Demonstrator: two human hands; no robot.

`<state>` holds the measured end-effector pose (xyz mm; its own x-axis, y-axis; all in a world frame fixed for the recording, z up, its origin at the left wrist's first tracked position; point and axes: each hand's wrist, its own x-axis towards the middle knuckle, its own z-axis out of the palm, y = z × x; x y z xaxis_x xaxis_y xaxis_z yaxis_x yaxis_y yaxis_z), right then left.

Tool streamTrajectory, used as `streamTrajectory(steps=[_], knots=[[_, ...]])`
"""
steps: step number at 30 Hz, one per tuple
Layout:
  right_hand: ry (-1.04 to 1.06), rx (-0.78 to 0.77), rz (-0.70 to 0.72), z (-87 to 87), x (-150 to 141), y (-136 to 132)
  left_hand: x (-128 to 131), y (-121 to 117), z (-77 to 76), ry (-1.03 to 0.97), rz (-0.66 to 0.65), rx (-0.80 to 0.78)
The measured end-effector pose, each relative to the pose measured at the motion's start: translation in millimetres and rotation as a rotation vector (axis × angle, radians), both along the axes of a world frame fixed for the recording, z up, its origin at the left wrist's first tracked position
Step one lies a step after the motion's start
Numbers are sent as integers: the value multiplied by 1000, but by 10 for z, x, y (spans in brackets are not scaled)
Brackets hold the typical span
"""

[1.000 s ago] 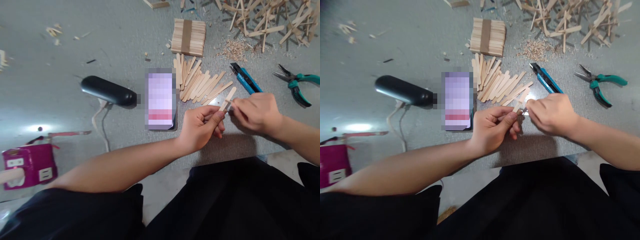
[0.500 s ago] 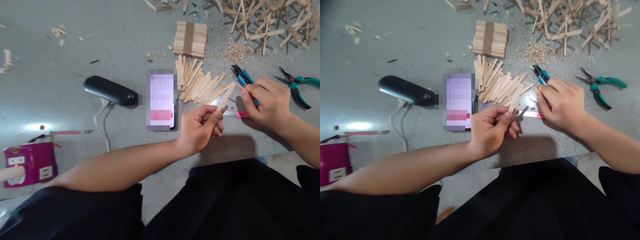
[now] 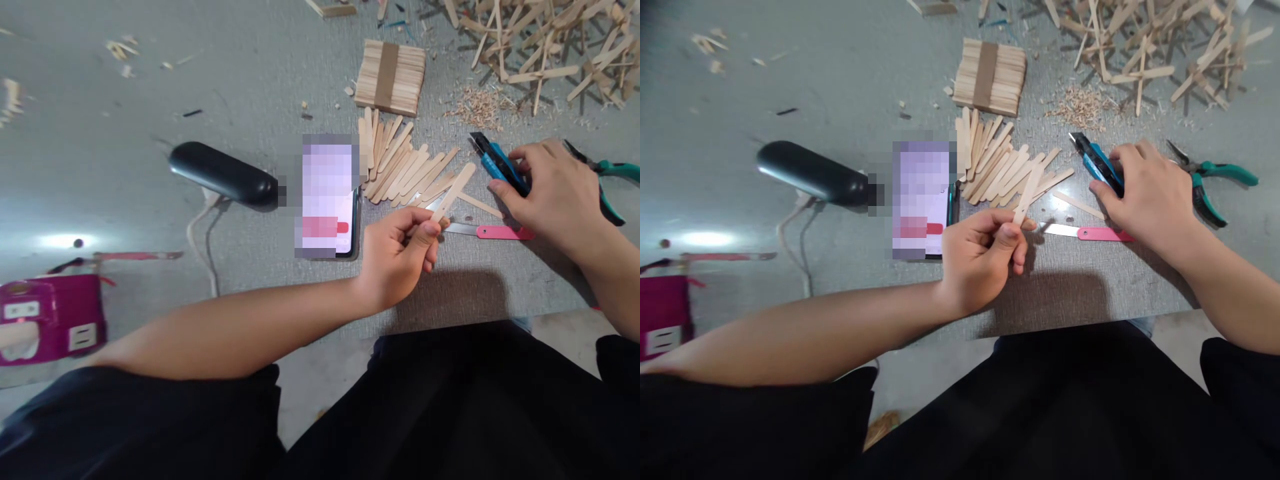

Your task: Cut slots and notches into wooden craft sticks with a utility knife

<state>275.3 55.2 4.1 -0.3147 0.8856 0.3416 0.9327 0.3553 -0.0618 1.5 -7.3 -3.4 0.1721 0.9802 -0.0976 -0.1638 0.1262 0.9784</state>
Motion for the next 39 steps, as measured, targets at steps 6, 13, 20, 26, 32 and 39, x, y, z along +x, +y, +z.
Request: streamTrajectory(steps=[6, 13, 20, 26, 32, 39], knots=[[41, -5, 79, 123, 12, -19, 2, 37, -24, -37, 32, 13], [-190, -339, 476, 469, -56, -276, 33, 47, -24, -93, 47, -4], [-326, -209, 463, 387, -128, -315, 38, 47, -9, -84, 50, 6], [-197, -169, 331, 395, -55, -264, 47, 39, -4, -122, 59, -26], [195, -48, 315, 348, -129, -296, 58, 31, -34, -173, 17, -29], [148, -180, 381, 213, -359, -404, 67, 2, 34, -121, -17, -63]])
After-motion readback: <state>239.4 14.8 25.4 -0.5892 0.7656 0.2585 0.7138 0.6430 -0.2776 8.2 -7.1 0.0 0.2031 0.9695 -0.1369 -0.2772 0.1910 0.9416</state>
